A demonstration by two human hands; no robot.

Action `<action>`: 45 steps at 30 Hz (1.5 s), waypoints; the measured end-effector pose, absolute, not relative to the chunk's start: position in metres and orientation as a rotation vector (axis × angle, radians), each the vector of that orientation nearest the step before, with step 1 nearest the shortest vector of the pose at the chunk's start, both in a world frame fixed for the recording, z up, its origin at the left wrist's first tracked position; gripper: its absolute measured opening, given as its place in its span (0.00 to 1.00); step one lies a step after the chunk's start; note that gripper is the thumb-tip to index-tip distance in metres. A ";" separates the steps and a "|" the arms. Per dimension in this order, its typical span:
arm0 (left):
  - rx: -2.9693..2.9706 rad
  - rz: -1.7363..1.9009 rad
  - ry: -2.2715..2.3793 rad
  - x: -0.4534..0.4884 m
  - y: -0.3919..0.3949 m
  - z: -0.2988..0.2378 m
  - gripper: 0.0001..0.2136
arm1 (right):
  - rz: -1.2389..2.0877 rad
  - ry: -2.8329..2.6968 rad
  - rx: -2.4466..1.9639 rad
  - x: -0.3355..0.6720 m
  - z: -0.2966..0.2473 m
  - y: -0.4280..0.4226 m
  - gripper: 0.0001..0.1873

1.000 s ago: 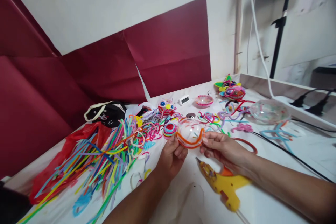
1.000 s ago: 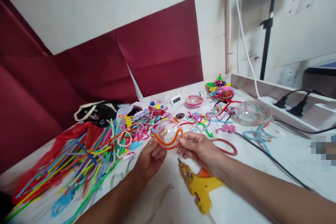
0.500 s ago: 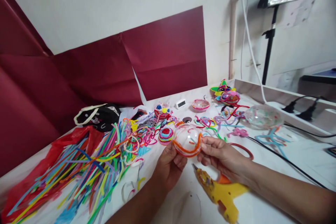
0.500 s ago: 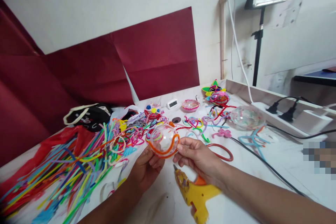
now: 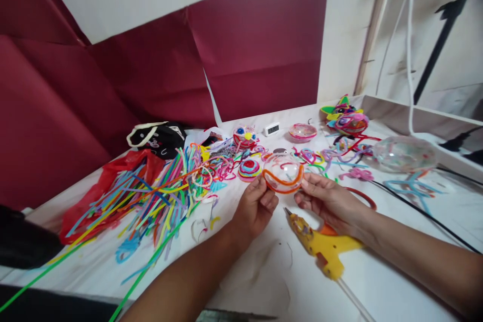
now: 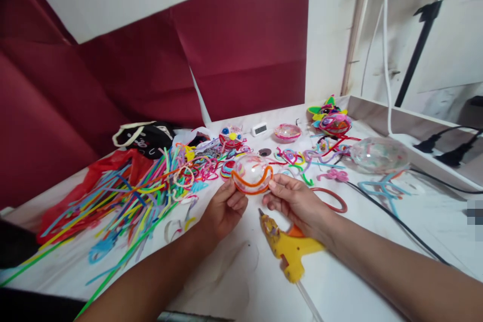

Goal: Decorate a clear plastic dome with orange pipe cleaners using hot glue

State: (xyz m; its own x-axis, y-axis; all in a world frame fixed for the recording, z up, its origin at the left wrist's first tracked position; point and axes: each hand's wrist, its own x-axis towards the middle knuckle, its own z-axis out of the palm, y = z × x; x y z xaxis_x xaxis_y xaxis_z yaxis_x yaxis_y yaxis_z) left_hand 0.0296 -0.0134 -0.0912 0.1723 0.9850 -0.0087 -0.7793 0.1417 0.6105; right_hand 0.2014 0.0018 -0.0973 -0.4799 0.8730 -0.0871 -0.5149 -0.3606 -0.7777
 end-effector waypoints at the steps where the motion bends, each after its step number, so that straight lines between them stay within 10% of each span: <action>1: 0.522 1.340 0.467 0.030 -0.013 -0.091 0.11 | 1.942 -0.870 -0.641 0.202 -0.097 0.002 0.10; 15: 0.517 1.375 0.434 0.028 -0.013 -0.085 0.07 | 1.810 -1.031 -0.768 0.204 -0.092 0.001 0.13; 28: 0.780 1.351 0.695 0.052 -0.007 -0.080 0.11 | 0.002 -2.105 -0.818 0.219 -0.087 0.005 0.41; 45: 0.892 1.275 0.726 0.052 -0.020 -0.069 0.06 | 0.088 -2.178 -0.788 0.222 -0.093 0.007 0.37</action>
